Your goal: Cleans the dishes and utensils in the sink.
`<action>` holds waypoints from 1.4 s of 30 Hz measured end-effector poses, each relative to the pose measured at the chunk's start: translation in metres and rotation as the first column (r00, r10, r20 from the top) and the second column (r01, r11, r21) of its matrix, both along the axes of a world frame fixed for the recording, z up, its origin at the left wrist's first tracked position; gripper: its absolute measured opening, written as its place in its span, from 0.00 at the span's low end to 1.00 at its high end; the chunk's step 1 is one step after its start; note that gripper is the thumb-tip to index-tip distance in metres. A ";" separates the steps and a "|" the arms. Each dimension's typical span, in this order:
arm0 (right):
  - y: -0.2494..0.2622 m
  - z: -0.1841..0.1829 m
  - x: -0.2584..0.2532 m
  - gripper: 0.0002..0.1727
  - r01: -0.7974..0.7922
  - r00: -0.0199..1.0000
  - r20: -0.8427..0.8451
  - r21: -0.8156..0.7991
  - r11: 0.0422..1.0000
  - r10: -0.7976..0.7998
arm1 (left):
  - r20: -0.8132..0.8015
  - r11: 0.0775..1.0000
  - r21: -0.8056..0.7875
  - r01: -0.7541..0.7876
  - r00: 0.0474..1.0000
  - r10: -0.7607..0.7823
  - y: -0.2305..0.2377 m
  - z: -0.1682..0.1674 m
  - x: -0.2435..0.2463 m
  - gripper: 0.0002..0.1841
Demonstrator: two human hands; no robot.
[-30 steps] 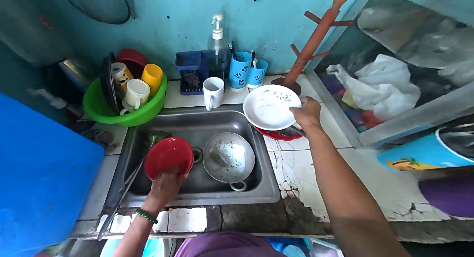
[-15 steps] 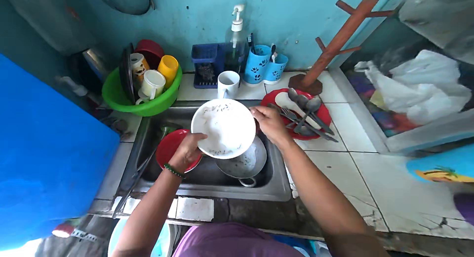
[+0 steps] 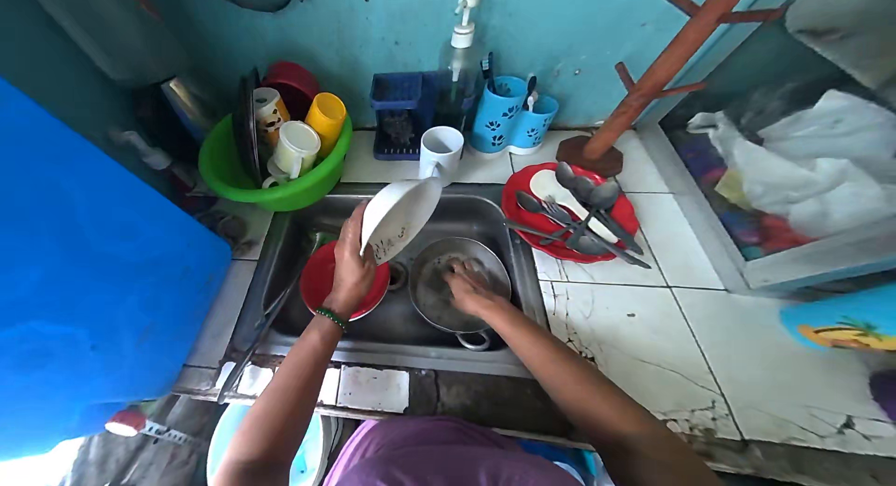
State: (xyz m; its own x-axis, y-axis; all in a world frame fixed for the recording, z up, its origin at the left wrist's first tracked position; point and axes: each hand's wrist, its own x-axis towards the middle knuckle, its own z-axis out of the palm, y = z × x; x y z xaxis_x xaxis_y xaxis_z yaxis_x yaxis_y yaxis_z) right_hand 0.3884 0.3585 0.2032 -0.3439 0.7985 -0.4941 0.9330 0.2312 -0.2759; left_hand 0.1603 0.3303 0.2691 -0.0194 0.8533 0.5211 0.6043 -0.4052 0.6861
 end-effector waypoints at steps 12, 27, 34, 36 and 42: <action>-0.009 0.017 0.004 0.29 0.080 0.987 0.148 -0.124 0.989 -0.061 | -0.135 0.870 -0.489 0.062 0.980 -0.146 -0.015 -0.011 0.076 0.42; -0.004 0.011 -0.016 0.20 0.419 0.788 -0.592 0.314 0.852 -0.169 | 0.406 0.648 -0.734 0.204 0.896 0.178 -0.019 -0.001 0.080 0.26; -0.030 0.031 -0.017 0.18 -0.045 0.709 -0.699 0.077 0.996 0.086 | 0.389 0.720 -0.669 0.186 0.913 0.125 -0.006 -0.005 0.057 0.29; -0.022 0.027 0.001 0.19 -0.079 0.896 -0.419 0.178 0.981 0.148 | 0.385 0.706 -0.686 0.175 0.911 0.148 -0.008 -0.004 0.054 0.28; -0.008 0.014 -0.018 0.21 0.393 0.677 -0.735 0.401 0.828 0.034 | 0.477 0.592 -0.741 0.317 0.869 0.133 -0.013 -0.003 0.080 0.24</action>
State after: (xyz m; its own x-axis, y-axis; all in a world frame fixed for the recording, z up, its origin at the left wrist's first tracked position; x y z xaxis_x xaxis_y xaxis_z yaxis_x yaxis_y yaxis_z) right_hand 0.3699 0.3509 0.2167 -0.2268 0.9258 0.3024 0.5513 0.3779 -0.7438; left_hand 0.2399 0.3177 0.2666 0.0547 0.9169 -0.3954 0.1352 0.3856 0.9127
